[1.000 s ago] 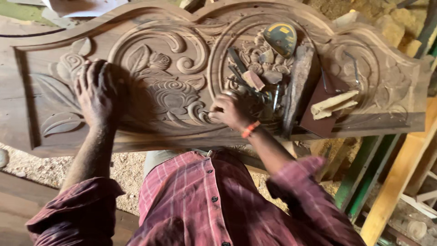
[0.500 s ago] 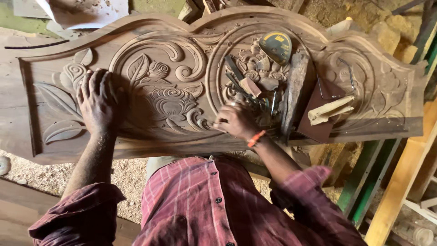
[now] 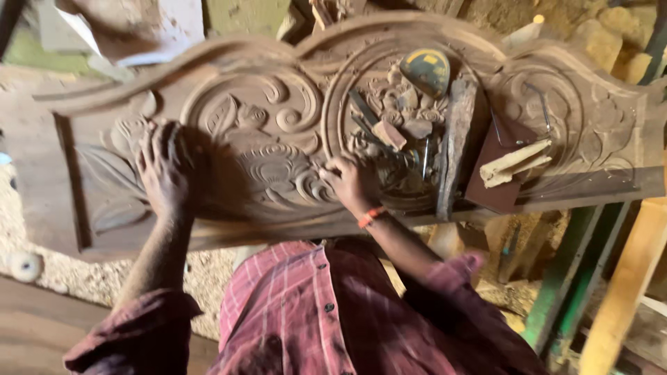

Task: The person carves a floral design into a large wooden panel using a chisel and mallet. They repeatedly strike the chisel to shape the wood and occasionally brush away sawdust with their hand.

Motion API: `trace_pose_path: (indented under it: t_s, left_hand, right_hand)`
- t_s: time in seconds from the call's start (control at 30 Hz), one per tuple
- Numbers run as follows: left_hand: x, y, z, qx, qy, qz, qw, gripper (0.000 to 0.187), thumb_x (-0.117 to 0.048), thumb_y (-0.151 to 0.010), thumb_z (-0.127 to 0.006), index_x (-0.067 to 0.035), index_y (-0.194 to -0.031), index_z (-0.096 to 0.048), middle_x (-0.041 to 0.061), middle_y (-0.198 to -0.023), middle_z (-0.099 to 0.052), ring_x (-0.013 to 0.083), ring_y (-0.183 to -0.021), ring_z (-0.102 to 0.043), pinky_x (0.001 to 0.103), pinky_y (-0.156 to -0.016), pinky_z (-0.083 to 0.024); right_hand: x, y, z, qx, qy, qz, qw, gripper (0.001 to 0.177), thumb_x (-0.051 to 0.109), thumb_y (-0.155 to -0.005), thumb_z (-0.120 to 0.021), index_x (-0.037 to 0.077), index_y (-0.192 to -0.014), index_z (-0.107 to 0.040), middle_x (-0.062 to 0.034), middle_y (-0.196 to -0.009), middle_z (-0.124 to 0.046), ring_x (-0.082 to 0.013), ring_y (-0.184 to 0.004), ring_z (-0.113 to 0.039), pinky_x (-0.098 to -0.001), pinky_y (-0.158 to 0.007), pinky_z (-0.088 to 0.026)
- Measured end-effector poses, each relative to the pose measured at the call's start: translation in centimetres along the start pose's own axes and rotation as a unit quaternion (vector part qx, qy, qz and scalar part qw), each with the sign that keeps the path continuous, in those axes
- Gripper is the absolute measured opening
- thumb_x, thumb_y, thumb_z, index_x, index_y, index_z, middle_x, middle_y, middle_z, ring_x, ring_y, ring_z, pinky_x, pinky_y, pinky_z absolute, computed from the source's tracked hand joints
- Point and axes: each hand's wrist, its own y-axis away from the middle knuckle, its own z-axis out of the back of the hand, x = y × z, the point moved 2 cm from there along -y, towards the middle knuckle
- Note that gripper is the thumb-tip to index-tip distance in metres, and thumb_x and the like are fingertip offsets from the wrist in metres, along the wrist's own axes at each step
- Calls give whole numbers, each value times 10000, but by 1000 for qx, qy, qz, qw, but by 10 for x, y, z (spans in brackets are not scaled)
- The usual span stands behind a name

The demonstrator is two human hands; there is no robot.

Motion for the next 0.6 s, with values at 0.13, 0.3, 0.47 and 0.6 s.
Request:
trace_pose_path:
  t_s: [0.13,0.3,0.47,0.6]
  left_hand:
    - [-3,2,3,21,-16,0,1000,473,-326,-1102,-585,-31,-1471,-574,195,-1521,-537,394,-1463,-422,554,-1230,-282]
    - [-6,-3,14,-4,16,-14,1000,470,-338,-1097,-569,-49,-1468,-563,182,-1531,-536,388,-1493,-415,546,-1249,-282]
    - [2,1,9,29,20,-2,999,509,-363,-1075,-564,-50,-1476,-550,191,-1547,-509,385,-1496,-386,554,-1239,-232]
    - [10,-1,2,41,20,-2,999,524,-379,-1096,-556,-49,-1501,-527,180,-1584,-474,378,-1527,-348,554,-1249,-205]
  right_hand:
    - [0,9,-5,7,-59,-109,992,240,295,-848,-845,108,-833,-695,-59,-771,-668,-258,-732,-667,-433,-676,-494]
    - [27,13,-6,-100,52,-58,992,287,253,-823,-836,92,-735,-615,-84,-760,-643,-326,-750,-633,-486,-736,-453]
    - [29,19,-9,-112,119,-87,983,223,243,-902,-794,105,-863,-624,-59,-776,-644,-292,-731,-625,-468,-751,-455]
    - [19,-7,-36,-140,235,-51,961,153,185,-865,-737,102,-896,-612,-87,-911,-675,-296,-842,-651,-459,-780,-490]
